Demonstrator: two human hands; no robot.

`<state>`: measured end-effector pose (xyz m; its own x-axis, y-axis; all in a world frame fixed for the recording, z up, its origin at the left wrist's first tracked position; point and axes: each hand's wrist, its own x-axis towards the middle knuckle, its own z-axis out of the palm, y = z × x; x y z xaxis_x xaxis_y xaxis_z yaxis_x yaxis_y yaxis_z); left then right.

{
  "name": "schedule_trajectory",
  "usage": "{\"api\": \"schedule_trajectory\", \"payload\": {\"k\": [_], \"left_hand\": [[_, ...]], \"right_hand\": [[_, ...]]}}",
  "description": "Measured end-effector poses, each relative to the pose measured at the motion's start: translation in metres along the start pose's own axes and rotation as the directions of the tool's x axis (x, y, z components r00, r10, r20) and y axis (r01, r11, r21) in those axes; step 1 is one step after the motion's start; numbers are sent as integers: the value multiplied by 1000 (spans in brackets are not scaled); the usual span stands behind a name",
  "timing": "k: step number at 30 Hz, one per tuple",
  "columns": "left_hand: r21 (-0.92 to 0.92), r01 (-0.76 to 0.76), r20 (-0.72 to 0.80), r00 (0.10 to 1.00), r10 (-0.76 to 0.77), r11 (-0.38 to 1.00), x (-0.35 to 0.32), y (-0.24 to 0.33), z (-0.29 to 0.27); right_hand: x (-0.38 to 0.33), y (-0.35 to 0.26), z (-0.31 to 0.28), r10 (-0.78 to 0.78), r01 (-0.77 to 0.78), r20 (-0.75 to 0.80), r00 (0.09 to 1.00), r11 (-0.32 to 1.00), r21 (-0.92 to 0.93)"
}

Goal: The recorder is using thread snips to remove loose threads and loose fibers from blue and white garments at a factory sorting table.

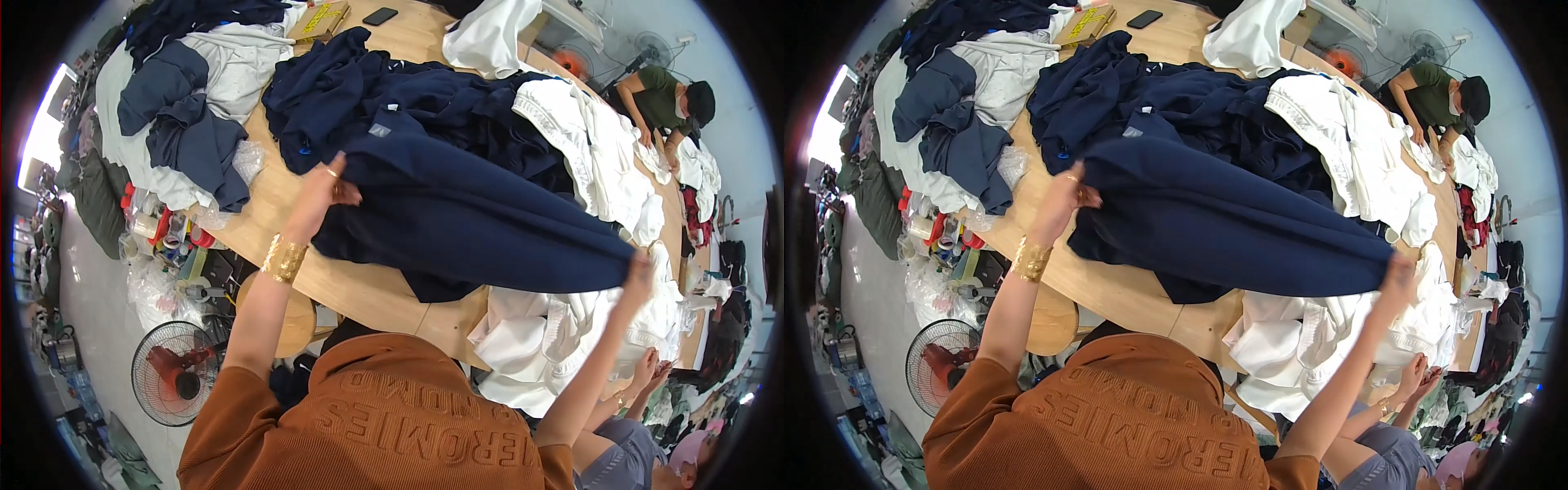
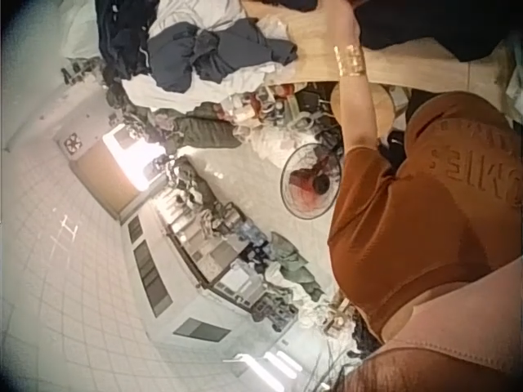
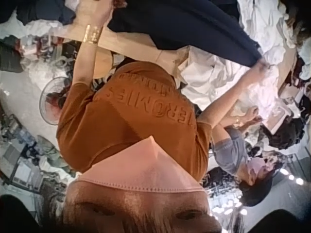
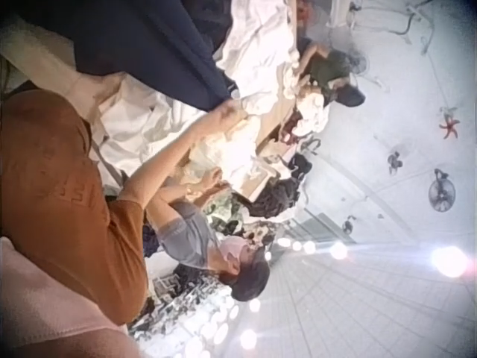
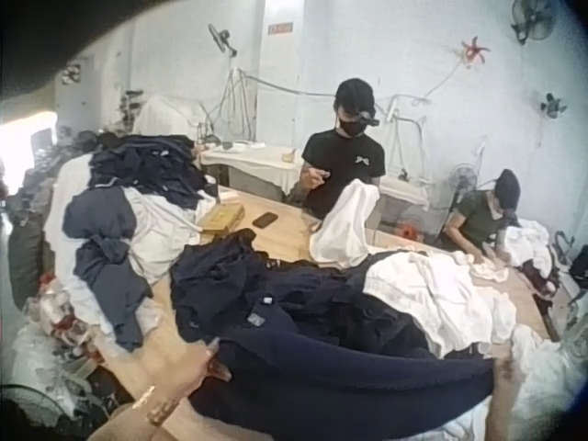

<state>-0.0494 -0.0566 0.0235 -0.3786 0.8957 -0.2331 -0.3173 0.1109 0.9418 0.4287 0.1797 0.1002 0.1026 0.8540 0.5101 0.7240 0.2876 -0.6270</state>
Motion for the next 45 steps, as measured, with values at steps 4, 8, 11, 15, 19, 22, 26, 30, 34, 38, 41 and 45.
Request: {"api": "schedule_trajectory", "payload": {"k": [4, 8, 11, 15, 19, 22, 26, 30, 34, 38, 41, 45], "left_hand": [[400, 143, -175, 982, -78, 905, 3, -43, 5], [418, -72, -268, 943, 198, 906, -2, -66, 9], [487, -185, -273, 896, 351, 853, 7, -71, 14], [419, -124, -330, 902, 278, 900, 20, -63, 24], [426, -136, -339, 893, 297, 895, 33, -59, 33], [779, -378, -150, 663, 733, 501, 34, -28, 61], [729, -623, 315, 675, 667, 286, 62, -16, 94], [775, -632, 520, 650, 554, 14, 89, -24, 99], [742, -670, 613, 652, 446, -39, 99, -29, 95], [745, -667, 613, 678, 406, -11, 101, -32, 92], [747, -605, 540, 794, 280, 274, 104, -31, 92], [639, -462, 504, 856, 119, 615, 111, -24, 95]], "right_hand": [[-48, 27, 46, 106, -63, 277, 955, 985, -161], [-68, 23, 46, 246, -200, 288, 926, 963, -179], [-72, 26, 45, 244, -201, 272, 931, 963, -177], [-74, 19, 40, 260, -220, 258, 930, 960, -173], [-76, 6, 35, 373, -310, 265, 889, 917, -251], [-85, 1, 31, 204, -168, 164, 965, 964, -208], [-96, -23, 55, 70, -53, 179, 981, 994, -98], [-121, -64, 90, -85, 77, 352, 932, 996, 37], [-134, -94, 106, -31, -28, 580, 814, 995, 92], [-136, -107, 119, -12, 61, 695, 719, 997, -47], [-136, -126, 127, -36, 64, 686, 727, 998, -16], [-136, -131, 146, -176, 188, 655, 735, 981, 53]]}}
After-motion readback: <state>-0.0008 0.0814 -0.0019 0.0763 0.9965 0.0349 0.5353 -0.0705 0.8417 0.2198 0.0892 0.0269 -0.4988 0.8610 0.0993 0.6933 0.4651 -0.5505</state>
